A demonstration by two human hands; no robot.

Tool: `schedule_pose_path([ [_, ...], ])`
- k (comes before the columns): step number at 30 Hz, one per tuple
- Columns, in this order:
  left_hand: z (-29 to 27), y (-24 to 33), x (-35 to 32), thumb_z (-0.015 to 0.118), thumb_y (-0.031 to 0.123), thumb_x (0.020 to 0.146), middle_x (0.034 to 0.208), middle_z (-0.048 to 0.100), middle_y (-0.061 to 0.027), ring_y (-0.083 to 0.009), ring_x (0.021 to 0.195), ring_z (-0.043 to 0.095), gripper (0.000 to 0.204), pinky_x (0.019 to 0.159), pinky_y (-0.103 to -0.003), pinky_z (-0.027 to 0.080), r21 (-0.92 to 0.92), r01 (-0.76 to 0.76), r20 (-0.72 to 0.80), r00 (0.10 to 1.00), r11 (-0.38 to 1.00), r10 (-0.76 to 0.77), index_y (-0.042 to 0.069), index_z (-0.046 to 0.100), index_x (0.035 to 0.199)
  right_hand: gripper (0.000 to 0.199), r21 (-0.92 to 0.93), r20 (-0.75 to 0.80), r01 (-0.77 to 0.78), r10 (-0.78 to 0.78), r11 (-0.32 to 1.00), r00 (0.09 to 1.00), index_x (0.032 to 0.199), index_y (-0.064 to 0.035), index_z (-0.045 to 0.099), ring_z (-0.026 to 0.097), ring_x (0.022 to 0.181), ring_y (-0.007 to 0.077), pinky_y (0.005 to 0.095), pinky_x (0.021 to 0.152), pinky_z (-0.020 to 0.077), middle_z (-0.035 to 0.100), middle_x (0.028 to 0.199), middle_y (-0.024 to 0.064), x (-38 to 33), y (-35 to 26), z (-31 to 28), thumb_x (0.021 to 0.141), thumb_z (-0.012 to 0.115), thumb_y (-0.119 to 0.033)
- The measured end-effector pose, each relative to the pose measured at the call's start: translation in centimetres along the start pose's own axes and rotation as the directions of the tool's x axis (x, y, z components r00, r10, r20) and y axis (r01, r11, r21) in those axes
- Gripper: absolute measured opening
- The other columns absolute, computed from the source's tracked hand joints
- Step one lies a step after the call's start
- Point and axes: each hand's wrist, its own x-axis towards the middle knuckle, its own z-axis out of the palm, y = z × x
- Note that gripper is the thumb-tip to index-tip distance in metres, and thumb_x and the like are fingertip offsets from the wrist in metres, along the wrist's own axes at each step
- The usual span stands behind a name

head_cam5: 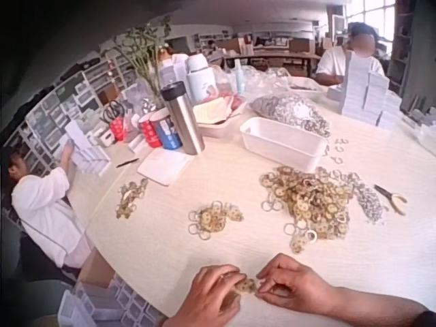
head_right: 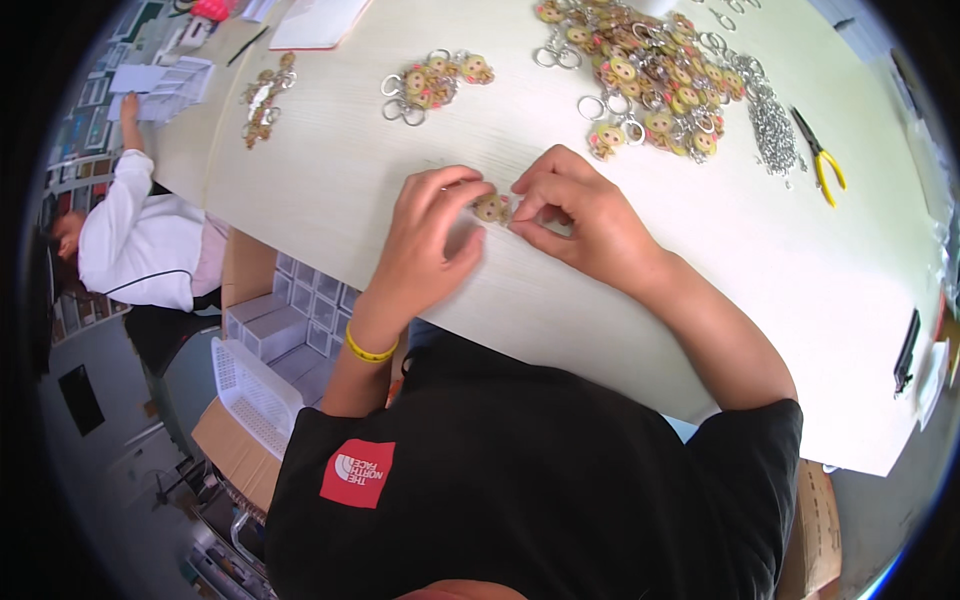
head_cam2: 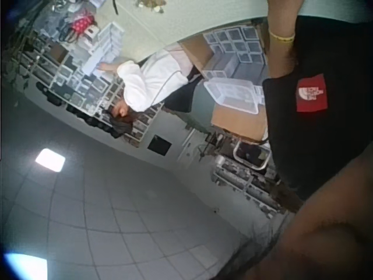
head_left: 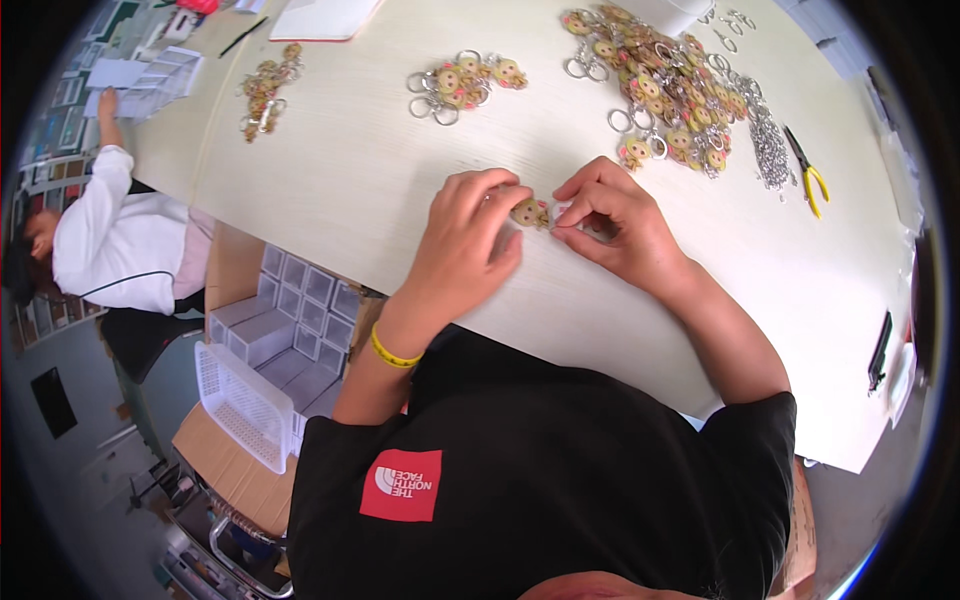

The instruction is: The person assembles keychains by attaching acrylic charms to key rings with pliers, then places the completed keychains into plastic packaging bags.

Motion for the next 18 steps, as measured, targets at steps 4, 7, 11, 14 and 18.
schedule_pose_path([
  [4,0.4,-0.5,-0.6,0.069,-0.005,0.077,0.098,0.061,-0.0046,-0.0254,0.090,0.060,0.020,0.076,-0.037,0.049,-0.175,-0.005,-0.029,1.000,0.985,0.000,0.004,0.065,0.094,0.014,-0.024,0.093,0.006,-0.003,1.000,0.996,0.084,-0.0013,0.066,0.061,0.086,0.0146,0.0263,0.070,0.0528,0.057,0.105,0.0076,-0.4,-0.5,0.3,0.078,0.075,0.008],
  [7,0.5,-1.3,-0.8,0.071,-0.004,0.076,0.094,0.062,-0.0050,-0.0252,0.086,0.061,0.017,0.073,-0.037,0.050,-0.185,-0.046,-0.062,0.997,0.982,0.035,0.004,0.067,0.090,0.016,-0.088,0.071,0.108,-0.102,0.990,0.992,0.086,-0.0018,0.064,0.064,0.079,0.0202,0.0307,0.065,0.0544,0.058,0.099,0.0083,-0.1,-0.5,0.9,0.077,0.075,0.005],
  [11,0.9,-1.3,-1.0,0.072,-0.004,0.074,0.091,0.063,-0.0059,-0.0241,0.082,0.063,0.015,0.068,-0.035,0.052,-0.147,-0.106,-0.114,0.989,0.983,0.089,0.001,0.067,0.088,0.017,-0.157,0.073,0.135,-0.125,0.978,0.989,0.087,-0.0016,0.064,0.064,0.078,0.0213,0.0313,0.065,0.0548,0.058,0.097,0.0085,-0.1,-0.5,1.4,0.075,0.075,0.005],
  [14,0.9,-1.5,-0.7,0.071,-0.005,0.073,0.091,0.063,-0.0060,-0.0233,0.082,0.063,0.015,0.066,-0.034,0.053,-0.142,-0.137,-0.116,0.986,0.980,0.121,0.000,0.066,0.087,0.018,-0.176,0.034,0.114,-0.110,0.978,0.993,0.087,-0.0017,0.065,0.064,0.076,0.0222,0.0315,0.065,0.0547,0.058,0.096,0.0082,0.2,-0.6,1.9,0.075,0.076,0.005],
  [18,0.9,-1.5,-0.9,0.074,-0.006,0.073,0.094,0.068,-0.0079,-0.0250,0.084,0.065,0.018,0.069,-0.034,0.053,-0.172,-0.099,-0.092,0.992,0.980,0.084,0.000,0.068,0.089,0.013,-0.216,0.020,0.075,-0.073,0.974,0.997,0.080,-0.0001,0.066,0.063,0.079,0.0151,0.0270,0.065,0.0543,0.057,0.102,0.0086,0.4,-0.5,2.4,0.077,0.077,0.007],
])
